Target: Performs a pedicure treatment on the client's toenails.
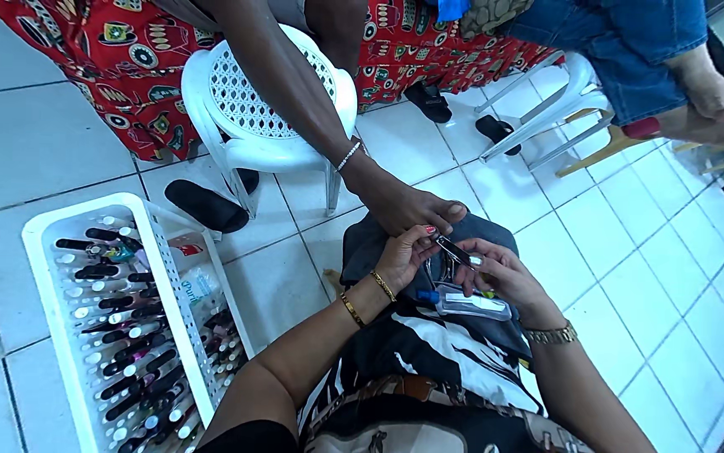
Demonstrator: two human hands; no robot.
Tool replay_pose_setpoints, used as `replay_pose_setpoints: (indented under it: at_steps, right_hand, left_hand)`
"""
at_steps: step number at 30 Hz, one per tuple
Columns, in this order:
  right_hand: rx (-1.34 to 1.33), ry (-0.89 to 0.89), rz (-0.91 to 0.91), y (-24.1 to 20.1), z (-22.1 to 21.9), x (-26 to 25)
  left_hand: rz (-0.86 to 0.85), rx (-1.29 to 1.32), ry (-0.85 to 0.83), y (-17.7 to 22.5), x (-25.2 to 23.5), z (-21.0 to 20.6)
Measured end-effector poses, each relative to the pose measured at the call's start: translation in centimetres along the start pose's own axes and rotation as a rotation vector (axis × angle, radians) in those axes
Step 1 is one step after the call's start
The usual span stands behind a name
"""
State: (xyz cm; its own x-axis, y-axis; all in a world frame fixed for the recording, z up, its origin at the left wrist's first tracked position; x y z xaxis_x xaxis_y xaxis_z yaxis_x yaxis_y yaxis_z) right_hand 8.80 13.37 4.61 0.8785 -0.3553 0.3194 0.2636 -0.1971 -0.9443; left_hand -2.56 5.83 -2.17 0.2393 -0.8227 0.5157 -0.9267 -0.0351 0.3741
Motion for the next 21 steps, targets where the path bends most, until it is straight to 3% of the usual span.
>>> replay_pose_setpoints:
  at_steps: [21]
  right_hand:
    - [-0.173,-0.187,0.124,1.0,0.0,1.1]
  left_hand:
    - [0.035,0.006,-0.092,0.2,0.4,0.1]
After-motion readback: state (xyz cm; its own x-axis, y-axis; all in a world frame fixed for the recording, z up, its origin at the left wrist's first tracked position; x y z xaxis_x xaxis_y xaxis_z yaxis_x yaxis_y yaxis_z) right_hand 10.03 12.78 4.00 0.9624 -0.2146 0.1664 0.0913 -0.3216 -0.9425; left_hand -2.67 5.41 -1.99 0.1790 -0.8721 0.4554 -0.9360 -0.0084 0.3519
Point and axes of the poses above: each hand's wrist, its own x-axis away from the middle knuckle, its own z-axis out of the back of the hand, y = z × x, the point moved 8 cm from there along -x, towards the middle knuckle, and after that the axes turned 6 degrees about -x, right-handed, at the moved point
